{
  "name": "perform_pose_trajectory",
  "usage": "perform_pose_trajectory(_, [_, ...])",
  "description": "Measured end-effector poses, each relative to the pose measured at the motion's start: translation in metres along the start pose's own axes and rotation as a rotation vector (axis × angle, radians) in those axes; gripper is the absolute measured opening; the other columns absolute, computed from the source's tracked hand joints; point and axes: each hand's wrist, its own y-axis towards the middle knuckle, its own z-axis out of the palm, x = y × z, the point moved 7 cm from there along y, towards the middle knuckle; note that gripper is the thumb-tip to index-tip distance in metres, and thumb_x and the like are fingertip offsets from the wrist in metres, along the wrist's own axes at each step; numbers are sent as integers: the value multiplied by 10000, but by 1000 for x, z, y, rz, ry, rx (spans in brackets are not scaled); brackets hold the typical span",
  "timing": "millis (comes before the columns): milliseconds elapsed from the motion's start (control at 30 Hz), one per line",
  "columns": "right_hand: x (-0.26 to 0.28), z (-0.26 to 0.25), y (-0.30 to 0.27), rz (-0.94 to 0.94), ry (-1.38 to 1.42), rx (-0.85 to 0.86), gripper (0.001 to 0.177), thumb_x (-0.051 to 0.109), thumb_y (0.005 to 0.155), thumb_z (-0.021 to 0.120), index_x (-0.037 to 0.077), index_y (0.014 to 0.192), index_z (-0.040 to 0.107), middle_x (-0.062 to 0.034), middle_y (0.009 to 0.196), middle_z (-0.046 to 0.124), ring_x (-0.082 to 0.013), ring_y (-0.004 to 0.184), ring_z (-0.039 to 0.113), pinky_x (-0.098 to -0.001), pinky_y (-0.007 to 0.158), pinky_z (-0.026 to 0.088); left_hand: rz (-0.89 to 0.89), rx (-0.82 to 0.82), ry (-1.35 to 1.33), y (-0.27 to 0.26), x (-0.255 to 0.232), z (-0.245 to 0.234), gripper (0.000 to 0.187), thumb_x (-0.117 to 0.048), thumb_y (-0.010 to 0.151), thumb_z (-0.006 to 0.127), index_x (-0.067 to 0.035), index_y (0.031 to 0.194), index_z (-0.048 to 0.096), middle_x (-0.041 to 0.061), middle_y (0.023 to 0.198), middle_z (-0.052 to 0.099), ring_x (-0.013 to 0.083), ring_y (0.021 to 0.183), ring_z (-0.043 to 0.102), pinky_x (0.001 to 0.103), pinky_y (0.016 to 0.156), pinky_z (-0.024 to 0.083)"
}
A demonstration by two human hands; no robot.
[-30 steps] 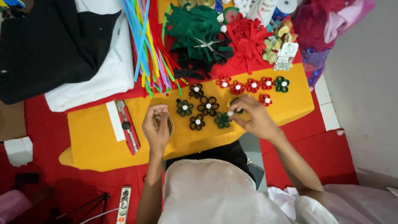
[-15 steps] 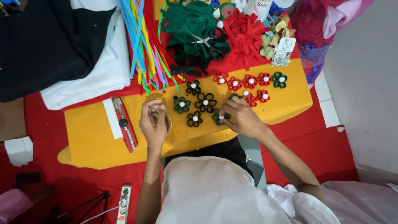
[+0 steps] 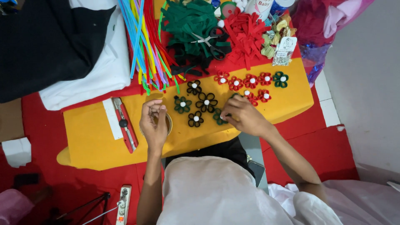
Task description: Assembling small decorative flowers from fabric scraps and tape.
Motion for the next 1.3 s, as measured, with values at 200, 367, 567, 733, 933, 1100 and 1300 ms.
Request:
perform_pose_trajectory(200, [-9,-92,-23,-17,645,-335,105,55,872,760,-1,958,737,-141,887,692,-305,841,613,-412,845,491,-1,18,-43,0,-3,-1,167,0,1020,590,-66,1165,639,87,877,697,173,847,664,274,731,538])
perform_pose_trajectory(367, [18,-171,-54,-570,1367,-285,72,206,926,600,152,881,616,41,746,616,-79,616,544,-251,608,443,104,84,191,-8,-51,-11,312,-56,917,717,-30,1208,608,79,1046,668,205,960,629,327,873,500])
perform_pose_trajectory(567, [20,-126,-46,-552,1375,-373,83,166,907,645,90,873,645,-41,1101,678,-89,565,593,-231,507,528,162,339,768,-24,-34,-13,1023,-320,619,907,-133,1507,434,173,1548,408,403,1442,366,535,1143,317])
perform_pose_trajectory(733, [27,-65,-11,22,902,-362,57,36,863,713,61,906,688,-48,832,681,-175,767,624,-321,774,534,268,317,728,-24,-59,-23,1014,-163,555,913,-109,1473,487,173,1439,499,386,1292,496,501,1062,424])
perform_pose_trajectory(933, [45,-59,12,241,464,-452,390,-127,756,783,41,1101,713,-78,1050,671,-158,821,633,-259,758,507,236,427,180,-25,-128,-20,937,-235,597,948,-41,1406,517,146,1368,596,318,1242,628,421,1057,506])
perform_pose_trajectory(1100, [77,-41,28,176,760,-269,424,241,830,807,62,1200,703,-72,1104,649,-169,916,622,-290,809,528,370,593,-24,-39,-140,6,930,-239,542,999,-105,1349,557,100,1391,634,302,1280,626,445,1112,512])
perform_pose_trajectory(1300, [82,-42,16,141,783,-262,142,-30,787,796,56,854,706,-33,899,651,-168,840,571,-302,783,487,377,725,-115,-55,-133,17,903,-231,615,967,-106,1399,535,108,1415,595,318,1335,567,451,1135,477])
